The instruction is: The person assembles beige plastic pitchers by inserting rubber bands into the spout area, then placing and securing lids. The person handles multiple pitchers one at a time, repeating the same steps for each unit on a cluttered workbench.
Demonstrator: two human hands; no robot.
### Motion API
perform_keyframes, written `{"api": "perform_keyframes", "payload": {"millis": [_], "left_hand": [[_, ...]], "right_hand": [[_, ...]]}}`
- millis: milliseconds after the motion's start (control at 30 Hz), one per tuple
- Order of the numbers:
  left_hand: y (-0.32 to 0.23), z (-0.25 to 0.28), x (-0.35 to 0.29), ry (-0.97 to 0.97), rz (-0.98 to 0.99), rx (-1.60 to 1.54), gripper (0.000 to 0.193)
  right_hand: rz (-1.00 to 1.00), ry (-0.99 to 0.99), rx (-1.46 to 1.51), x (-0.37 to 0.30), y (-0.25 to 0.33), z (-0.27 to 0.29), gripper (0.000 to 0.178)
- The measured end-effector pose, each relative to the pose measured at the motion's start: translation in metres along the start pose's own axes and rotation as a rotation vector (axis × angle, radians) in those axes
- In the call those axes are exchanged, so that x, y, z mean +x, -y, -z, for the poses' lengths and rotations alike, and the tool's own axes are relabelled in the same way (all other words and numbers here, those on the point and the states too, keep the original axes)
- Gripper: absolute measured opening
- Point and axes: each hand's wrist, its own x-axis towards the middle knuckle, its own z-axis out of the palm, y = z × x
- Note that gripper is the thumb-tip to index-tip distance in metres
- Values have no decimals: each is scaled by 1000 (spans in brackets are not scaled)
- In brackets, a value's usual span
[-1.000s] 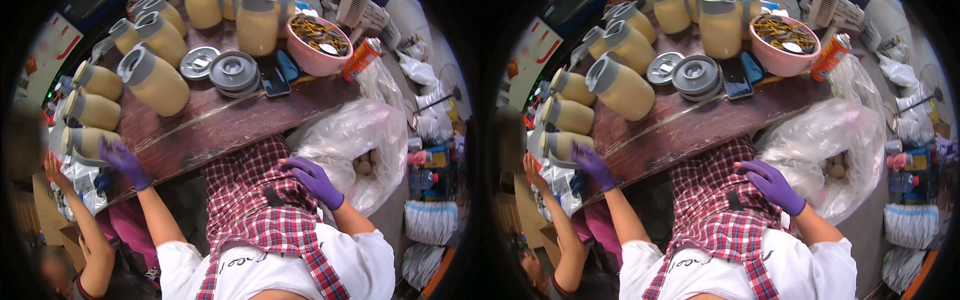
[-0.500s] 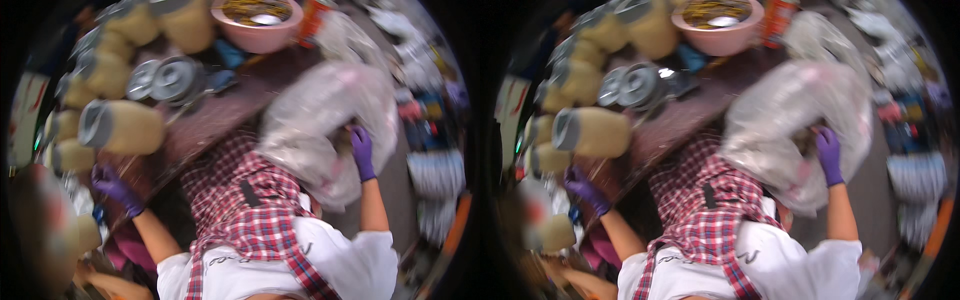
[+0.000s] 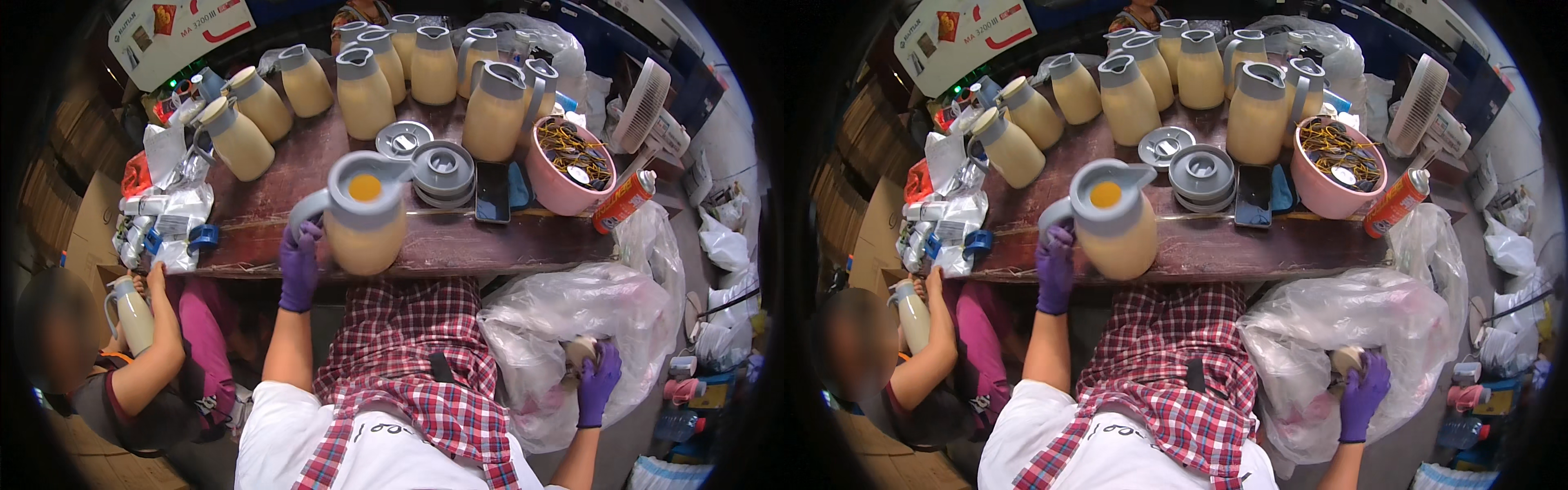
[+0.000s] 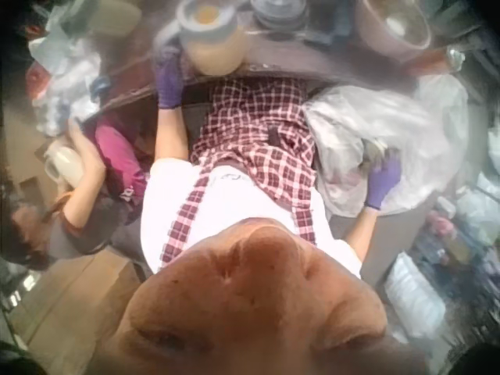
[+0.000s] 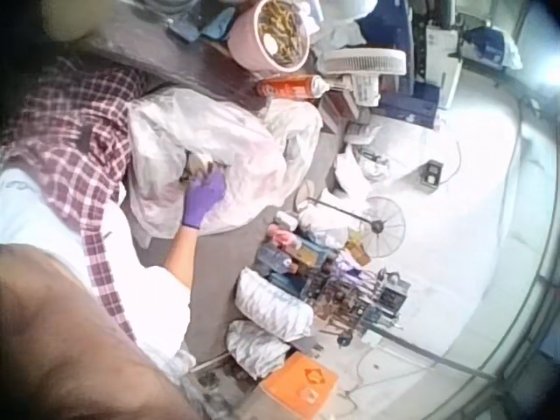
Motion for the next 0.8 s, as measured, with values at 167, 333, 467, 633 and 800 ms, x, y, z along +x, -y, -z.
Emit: {"api": "perform_keyframes", "payload": {"millis": [167, 333, 467, 633, 800], "left_hand": [[-100, -82, -45, 265, 244, 196, 41], [-97, -96, -94, 282, 558, 100, 32], [-95, -98, -91, 191, 621, 86, 24], [-83, -95, -89, 217, 647, -74, 20], [-79, -103, -89, 222, 605, 113, 23]], "right_hand": [[244, 37, 903, 51, 152, 39, 43], [604, 640, 1024, 107, 224, 18, 36], [539, 662, 1012, 102, 244, 2, 42], [500, 881, 1295, 100, 241, -22, 58], [915, 706, 869, 119, 241, -21, 58]]}}
